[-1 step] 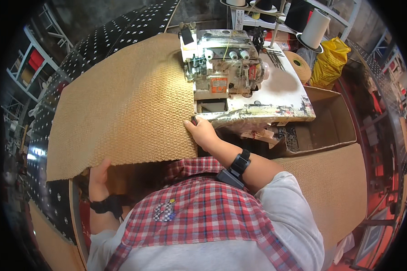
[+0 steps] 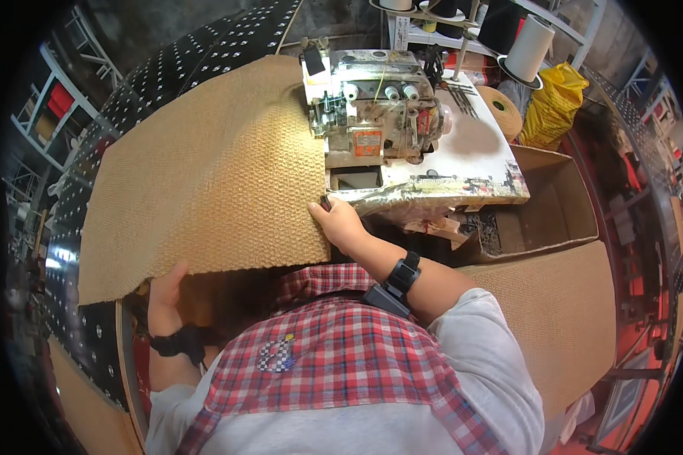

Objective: Sewing two textured mat materials together using an industrial sewing machine.

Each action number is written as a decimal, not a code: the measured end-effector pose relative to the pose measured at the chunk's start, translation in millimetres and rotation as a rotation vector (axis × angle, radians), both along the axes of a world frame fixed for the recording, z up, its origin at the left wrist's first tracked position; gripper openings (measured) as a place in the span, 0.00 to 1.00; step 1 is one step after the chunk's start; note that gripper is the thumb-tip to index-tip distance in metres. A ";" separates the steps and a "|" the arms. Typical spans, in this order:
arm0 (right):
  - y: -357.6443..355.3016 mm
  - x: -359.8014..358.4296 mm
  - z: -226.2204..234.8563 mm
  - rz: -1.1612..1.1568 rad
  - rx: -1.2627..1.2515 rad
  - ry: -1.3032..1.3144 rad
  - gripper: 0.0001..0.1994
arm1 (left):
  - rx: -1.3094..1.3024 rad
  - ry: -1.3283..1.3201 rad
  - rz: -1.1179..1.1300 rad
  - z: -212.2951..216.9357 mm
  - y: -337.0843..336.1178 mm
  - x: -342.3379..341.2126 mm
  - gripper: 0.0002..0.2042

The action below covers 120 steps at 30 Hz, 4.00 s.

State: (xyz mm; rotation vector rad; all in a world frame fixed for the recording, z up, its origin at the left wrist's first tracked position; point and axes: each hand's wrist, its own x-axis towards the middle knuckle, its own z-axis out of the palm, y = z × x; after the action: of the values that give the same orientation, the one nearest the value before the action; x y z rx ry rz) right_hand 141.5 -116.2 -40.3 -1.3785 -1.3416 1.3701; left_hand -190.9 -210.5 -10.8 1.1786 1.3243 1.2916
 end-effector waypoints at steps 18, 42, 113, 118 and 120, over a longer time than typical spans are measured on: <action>8.2 16.0 -11.3 0.060 -0.190 0.369 0.12 | 0.208 0.986 0.083 49.6 104.1 31.7 0.22; 18.2 10.7 1.6 0.051 -0.219 0.280 0.14 | 0.554 0.879 0.253 18.4 143.0 67.2 0.21; 11.5 7.7 29.3 0.151 -0.165 -0.105 0.12 | 0.336 -0.417 0.395 -25.8 -129.0 9.4 0.23; -2.7 17.8 13.2 0.301 -0.303 0.034 0.10 | 0.373 -0.338 0.234 -8.4 -121.3 24.3 0.28; -14.3 17.5 5.3 0.299 -0.301 0.090 0.13 | 0.330 -0.616 0.316 0.3 -121.4 28.3 0.35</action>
State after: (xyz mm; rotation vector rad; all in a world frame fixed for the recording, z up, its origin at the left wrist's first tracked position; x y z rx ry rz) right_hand 159.0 -130.5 -35.0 -1.3233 -1.3616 1.8739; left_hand -162.6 -331.9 -10.5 0.6912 0.8758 1.9651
